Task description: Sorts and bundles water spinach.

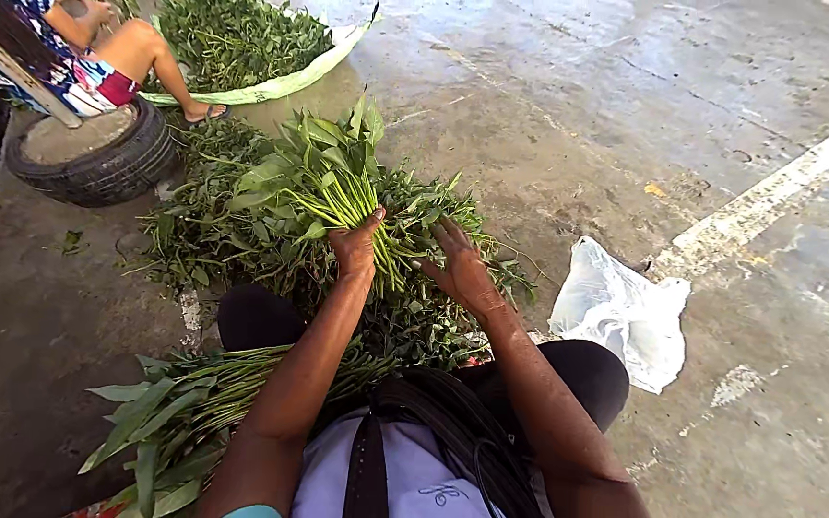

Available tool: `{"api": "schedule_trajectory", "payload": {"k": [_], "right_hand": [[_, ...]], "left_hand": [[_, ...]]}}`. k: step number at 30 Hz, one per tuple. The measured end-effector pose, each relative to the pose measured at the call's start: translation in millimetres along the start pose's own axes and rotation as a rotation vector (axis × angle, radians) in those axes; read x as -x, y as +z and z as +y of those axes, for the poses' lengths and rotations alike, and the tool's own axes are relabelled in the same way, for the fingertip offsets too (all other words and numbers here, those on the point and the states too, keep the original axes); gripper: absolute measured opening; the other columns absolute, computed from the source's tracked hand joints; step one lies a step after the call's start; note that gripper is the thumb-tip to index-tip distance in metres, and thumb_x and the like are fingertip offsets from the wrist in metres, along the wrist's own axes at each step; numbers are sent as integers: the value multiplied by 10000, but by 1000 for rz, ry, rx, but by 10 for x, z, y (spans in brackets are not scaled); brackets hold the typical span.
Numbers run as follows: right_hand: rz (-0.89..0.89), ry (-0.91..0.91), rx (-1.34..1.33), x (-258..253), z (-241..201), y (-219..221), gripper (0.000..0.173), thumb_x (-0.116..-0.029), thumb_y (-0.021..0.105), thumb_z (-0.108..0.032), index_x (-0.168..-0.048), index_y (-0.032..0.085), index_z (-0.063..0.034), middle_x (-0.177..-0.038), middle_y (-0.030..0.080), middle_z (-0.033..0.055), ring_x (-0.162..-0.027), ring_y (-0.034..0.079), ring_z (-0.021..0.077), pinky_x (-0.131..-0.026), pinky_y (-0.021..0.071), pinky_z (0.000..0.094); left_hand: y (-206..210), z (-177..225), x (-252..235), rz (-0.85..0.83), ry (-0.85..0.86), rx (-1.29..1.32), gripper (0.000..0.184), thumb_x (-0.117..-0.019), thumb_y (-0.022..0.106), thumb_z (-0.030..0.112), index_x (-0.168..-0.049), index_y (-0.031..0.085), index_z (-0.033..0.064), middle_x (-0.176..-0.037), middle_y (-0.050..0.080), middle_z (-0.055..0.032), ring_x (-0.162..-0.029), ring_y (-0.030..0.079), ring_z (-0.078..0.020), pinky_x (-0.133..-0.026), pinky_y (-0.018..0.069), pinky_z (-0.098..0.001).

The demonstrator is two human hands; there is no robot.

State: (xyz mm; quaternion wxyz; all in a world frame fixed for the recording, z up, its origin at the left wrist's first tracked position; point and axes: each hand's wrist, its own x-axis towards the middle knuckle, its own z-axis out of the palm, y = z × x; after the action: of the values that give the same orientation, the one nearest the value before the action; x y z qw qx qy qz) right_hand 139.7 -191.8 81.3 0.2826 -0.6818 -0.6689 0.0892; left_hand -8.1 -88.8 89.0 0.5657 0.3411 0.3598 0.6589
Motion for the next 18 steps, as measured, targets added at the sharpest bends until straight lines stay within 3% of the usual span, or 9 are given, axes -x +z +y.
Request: {"api": "schedule_trajectory", "payload": {"k": [2, 3, 5, 7, 11, 14, 18], "right_hand": [[-26, -47, 11, 11, -273, 217, 1042, -816, 864, -343, -1596, 281, 29, -1685, 217, 225, -1558, 220, 398, -1214, 243, 648], [-14, -59, 25, 10, -376, 361, 1146, -765, 889, -275, -1614, 190, 49, -1692, 173, 239, -1568, 184, 397, -1226, 212, 634], [91, -85, 42, -45, -418, 609, 1116, -775, 824, -170, -1605, 127, 97, -1684, 166, 269, -1567, 182, 410, -1233, 200, 620], [221, -139, 57, -206, -256, 699, 1012, -807, 779, -143, -1592, 190, 105, -1663, 255, 257, -1553, 245, 397, -1236, 224, 603], [315, -315, 194, -418, 7, 626, 947, -701, 795, -2, -1547, 375, 61, -1602, 420, 198, -1516, 353, 357, -1234, 208, 619], [353, -221, 151, -216, -254, 741, 794, -854, 659, 61, -1567, 309, 82, -1636, 346, 221, -1544, 294, 347, -1251, 242, 556], [344, -197, 38, -164, -131, 789, 816, -822, 709, 43, -1550, 343, 81, -1583, 416, 251, -1492, 388, 379, -1225, 301, 554]], "left_hand": [[56, -51, 86, 12, 13, 27, 411, -812, 739, -160, -1188, 583, -109, -1008, 749, -169, -953, 743, -217, -919, 606, -359], [93, -55, 138, 20, 0, 47, 432, -822, 735, -153, -1216, 564, -108, -1032, 741, -176, -979, 735, -221, -936, 597, -362], [158, -14, 251, 57, -88, 123, 438, -845, 734, -125, -1247, 564, -93, -1073, 730, -185, -1016, 721, -235, -946, 584, -373], [167, 81, 322, 70, -239, 222, 417, -881, 716, -87, -1270, 566, -56, -1113, 719, -173, -1047, 706, -239, -947, 580, -386], [82, 241, 289, 72, -474, 402, 252, -968, 614, -10, -1216, 642, 26, -1056, 710, -108, -973, 695, -215, -888, 579, -384], [77, 245, 214, 91, -464, 482, 159, -996, 588, 30, -1149, 627, 15, -994, 697, -103, -922, 698, -215, -873, 592, -370], [91, 143, 264, 117, -503, 484, 165, -993, 614, 53, -1150, 621, 3, -1013, 689, -111, -927, 689, -210, -869, 586, -360]]}}
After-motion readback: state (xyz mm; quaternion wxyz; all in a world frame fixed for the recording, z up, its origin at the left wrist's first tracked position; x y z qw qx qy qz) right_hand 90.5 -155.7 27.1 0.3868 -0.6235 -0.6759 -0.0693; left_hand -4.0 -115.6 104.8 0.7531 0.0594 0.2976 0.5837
